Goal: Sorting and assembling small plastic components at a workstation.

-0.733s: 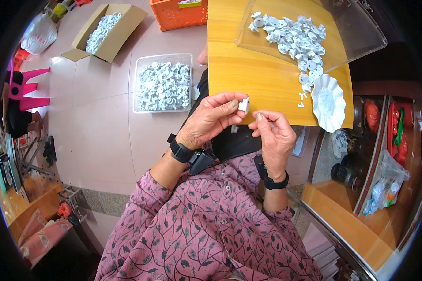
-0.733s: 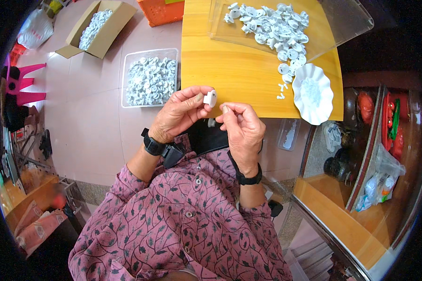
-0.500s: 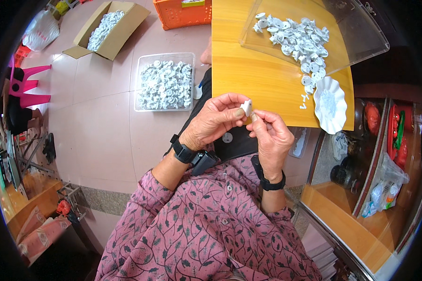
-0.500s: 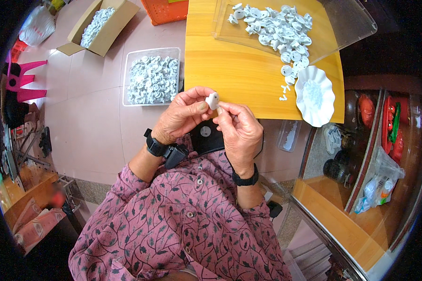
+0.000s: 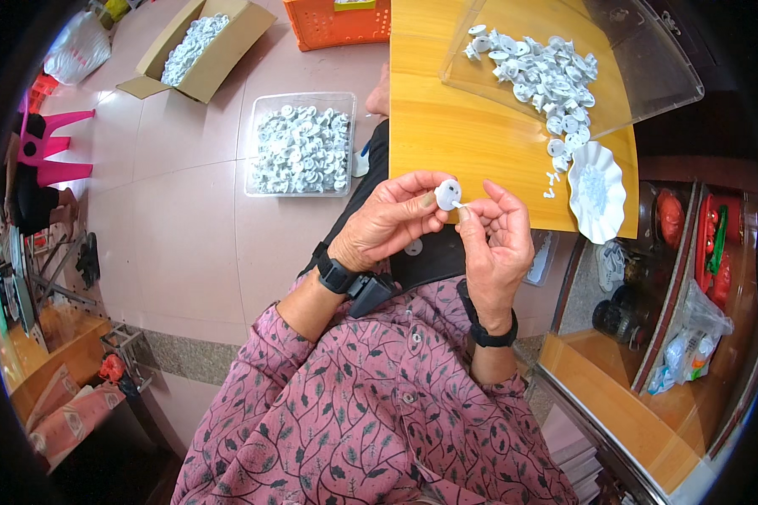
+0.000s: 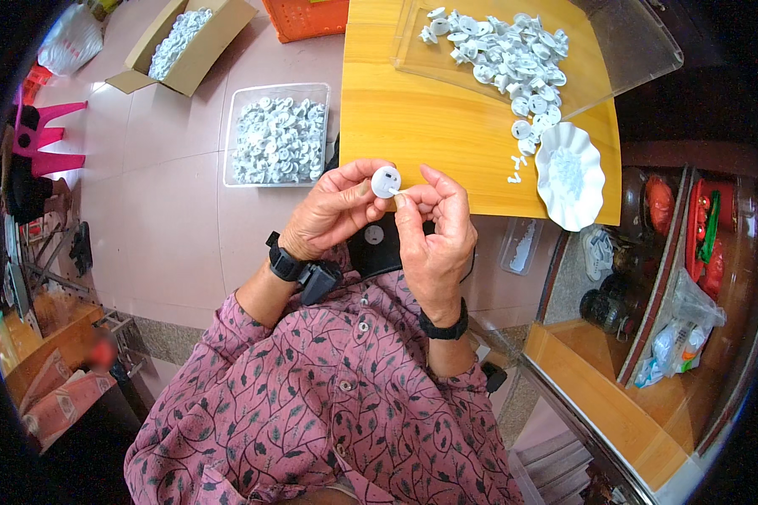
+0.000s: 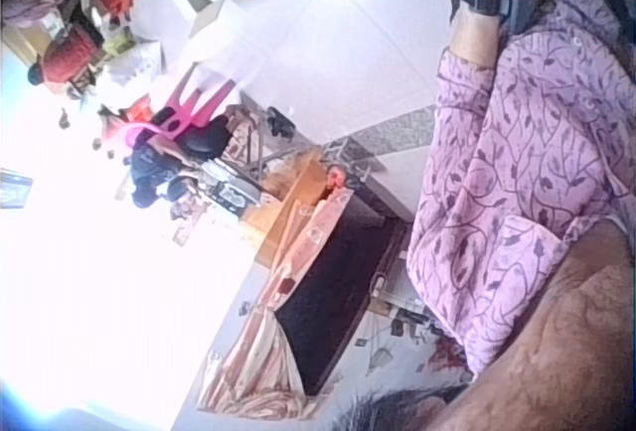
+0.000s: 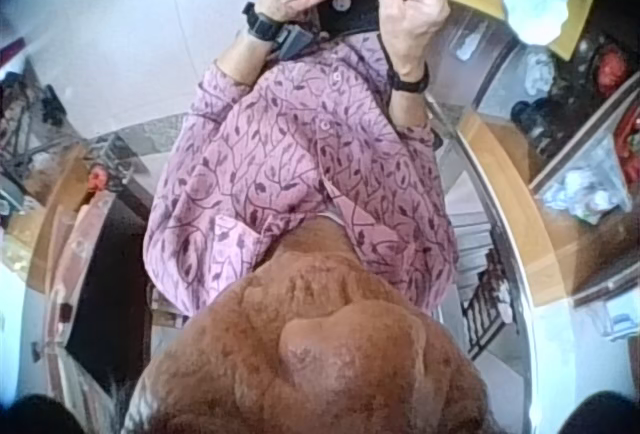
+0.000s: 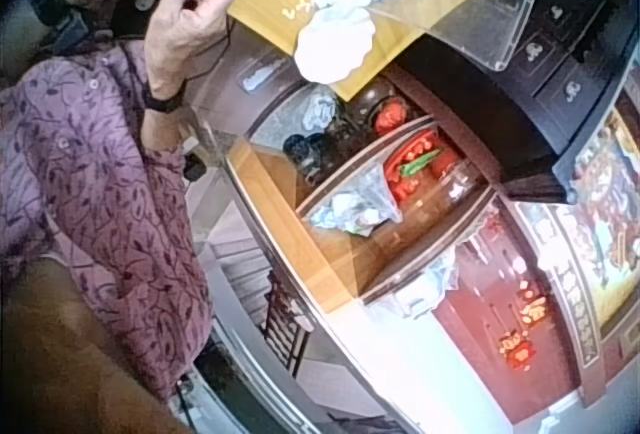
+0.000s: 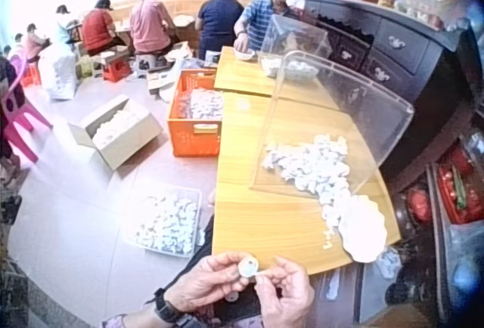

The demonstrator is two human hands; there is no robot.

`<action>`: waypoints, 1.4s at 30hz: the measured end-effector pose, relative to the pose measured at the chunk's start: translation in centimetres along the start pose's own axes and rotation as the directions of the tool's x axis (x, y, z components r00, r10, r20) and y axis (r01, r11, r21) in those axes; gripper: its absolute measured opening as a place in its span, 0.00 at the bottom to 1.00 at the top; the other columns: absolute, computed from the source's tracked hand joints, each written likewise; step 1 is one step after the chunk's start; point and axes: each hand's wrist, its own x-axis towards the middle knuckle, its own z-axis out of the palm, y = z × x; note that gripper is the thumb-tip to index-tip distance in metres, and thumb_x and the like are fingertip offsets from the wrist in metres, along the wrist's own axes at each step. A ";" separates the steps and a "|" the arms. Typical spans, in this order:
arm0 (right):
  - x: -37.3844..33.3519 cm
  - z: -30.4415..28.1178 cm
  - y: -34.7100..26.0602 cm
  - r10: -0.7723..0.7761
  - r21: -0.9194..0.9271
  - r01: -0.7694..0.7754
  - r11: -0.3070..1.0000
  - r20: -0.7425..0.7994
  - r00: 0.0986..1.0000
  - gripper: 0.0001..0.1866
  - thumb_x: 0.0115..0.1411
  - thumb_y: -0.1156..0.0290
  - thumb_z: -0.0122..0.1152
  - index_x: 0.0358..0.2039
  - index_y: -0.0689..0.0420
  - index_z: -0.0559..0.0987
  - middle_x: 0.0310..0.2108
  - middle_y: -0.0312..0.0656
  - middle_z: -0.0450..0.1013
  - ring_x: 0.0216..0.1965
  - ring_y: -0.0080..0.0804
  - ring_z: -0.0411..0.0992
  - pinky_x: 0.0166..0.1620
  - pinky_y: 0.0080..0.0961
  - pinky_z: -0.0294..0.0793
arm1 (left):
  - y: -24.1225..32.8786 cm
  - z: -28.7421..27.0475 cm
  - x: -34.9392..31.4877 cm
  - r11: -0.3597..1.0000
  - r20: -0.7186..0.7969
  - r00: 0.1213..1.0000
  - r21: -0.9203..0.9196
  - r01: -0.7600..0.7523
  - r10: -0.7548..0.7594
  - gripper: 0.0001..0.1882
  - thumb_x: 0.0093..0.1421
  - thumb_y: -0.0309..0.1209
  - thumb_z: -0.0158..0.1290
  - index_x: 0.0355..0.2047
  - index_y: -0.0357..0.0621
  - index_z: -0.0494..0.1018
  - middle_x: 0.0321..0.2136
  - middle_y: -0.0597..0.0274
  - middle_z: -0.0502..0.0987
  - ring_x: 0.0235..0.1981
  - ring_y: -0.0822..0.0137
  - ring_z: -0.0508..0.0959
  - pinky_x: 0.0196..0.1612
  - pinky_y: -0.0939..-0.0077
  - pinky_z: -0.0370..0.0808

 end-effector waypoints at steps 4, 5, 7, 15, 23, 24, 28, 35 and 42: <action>0.1 0.2 -0.2 0.028 0.018 -0.029 0.999 0.021 0.999 0.20 0.59 0.82 0.61 0.51 0.69 0.69 0.30 0.41 0.77 0.30 0.20 0.74 0.34 0.17 0.74 | 0.0 -0.1 -0.2 1.000 0.015 1.000 0.025 -0.004 0.003 0.17 0.65 0.24 0.53 0.53 0.33 0.69 0.43 0.56 0.76 0.39 0.69 0.79 0.45 0.78 0.80; 0.1 0.2 -0.2 0.028 0.017 -0.029 0.999 0.022 0.999 0.20 0.59 0.82 0.61 0.51 0.69 0.69 0.30 0.41 0.77 0.30 0.20 0.74 0.34 0.17 0.74 | 0.0 0.0 -0.2 1.000 0.015 1.000 0.025 -0.004 0.004 0.17 0.65 0.24 0.53 0.53 0.33 0.69 0.43 0.56 0.76 0.39 0.69 0.79 0.45 0.78 0.80; 0.1 0.3 -0.2 0.040 0.023 -0.040 0.999 0.020 0.999 0.20 0.59 0.82 0.61 0.51 0.69 0.69 0.30 0.40 0.77 0.30 0.19 0.74 0.34 0.17 0.74 | 0.0 0.2 -0.2 0.999 0.000 1.000 0.045 -0.012 0.012 0.17 0.65 0.23 0.53 0.53 0.34 0.70 0.43 0.56 0.76 0.39 0.69 0.79 0.45 0.78 0.80; 0.0 0.6 -0.4 0.014 -0.024 -0.013 1.000 0.021 1.000 0.21 0.58 0.82 0.61 0.51 0.68 0.69 0.29 0.40 0.77 0.29 0.20 0.75 0.33 0.18 0.75 | 0.3 0.3 -0.5 0.994 -0.012 1.000 0.112 -0.016 0.018 0.17 0.64 0.23 0.54 0.53 0.34 0.70 0.42 0.57 0.77 0.39 0.69 0.79 0.45 0.78 0.79; -0.3 1.0 -0.8 -0.155 -0.260 0.153 0.953 0.015 0.988 0.21 0.56 0.82 0.62 0.50 0.64 0.70 0.27 0.39 0.76 0.25 0.23 0.76 0.31 0.20 0.77 | 0.6 1.2 -0.7 0.969 -0.078 0.996 0.244 -0.028 0.048 0.17 0.63 0.22 0.55 0.52 0.34 0.71 0.41 0.58 0.78 0.39 0.70 0.79 0.46 0.78 0.78; -0.2 1.0 -0.6 -0.201 -0.290 0.198 0.936 0.022 0.979 0.20 0.56 0.82 0.62 0.50 0.64 0.70 0.26 0.39 0.76 0.25 0.24 0.76 0.30 0.20 0.77 | 0.7 1.4 -0.8 0.961 -0.081 0.995 0.276 -0.032 0.056 0.17 0.62 0.22 0.55 0.52 0.33 0.71 0.41 0.58 0.78 0.39 0.70 0.79 0.46 0.78 0.78; -0.3 1.0 -0.4 -0.254 -0.344 0.251 0.905 0.036 0.966 0.20 0.55 0.83 0.62 0.48 0.63 0.71 0.25 0.39 0.75 0.24 0.26 0.76 0.29 0.21 0.77 | 0.9 1.3 -0.8 0.916 -0.085 0.994 0.401 -0.027 0.066 0.17 0.62 0.21 0.55 0.52 0.33 0.72 0.41 0.59 0.78 0.40 0.72 0.79 0.46 0.78 0.78; -0.4 1.3 -0.2 -0.243 -0.349 0.238 0.907 0.029 0.970 0.18 0.55 0.83 0.62 0.46 0.63 0.72 0.25 0.40 0.75 0.24 0.26 0.76 0.29 0.21 0.77 | 0.6 1.5 -0.9 0.899 -0.097 0.990 0.435 -0.051 0.103 0.16 0.63 0.21 0.55 0.52 0.34 0.72 0.41 0.60 0.79 0.40 0.72 0.79 0.45 0.79 0.78; -0.5 1.0 -0.2 0.039 0.029 -0.040 0.999 0.005 0.999 0.13 0.61 0.79 0.60 0.46 0.66 0.72 0.29 0.42 0.78 0.27 0.22 0.76 0.33 0.19 0.76 | 0.6 1.0 -0.9 0.957 -0.078 0.994 0.284 -0.054 0.079 0.17 0.63 0.23 0.55 0.52 0.32 0.71 0.41 0.59 0.78 0.38 0.71 0.79 0.44 0.80 0.78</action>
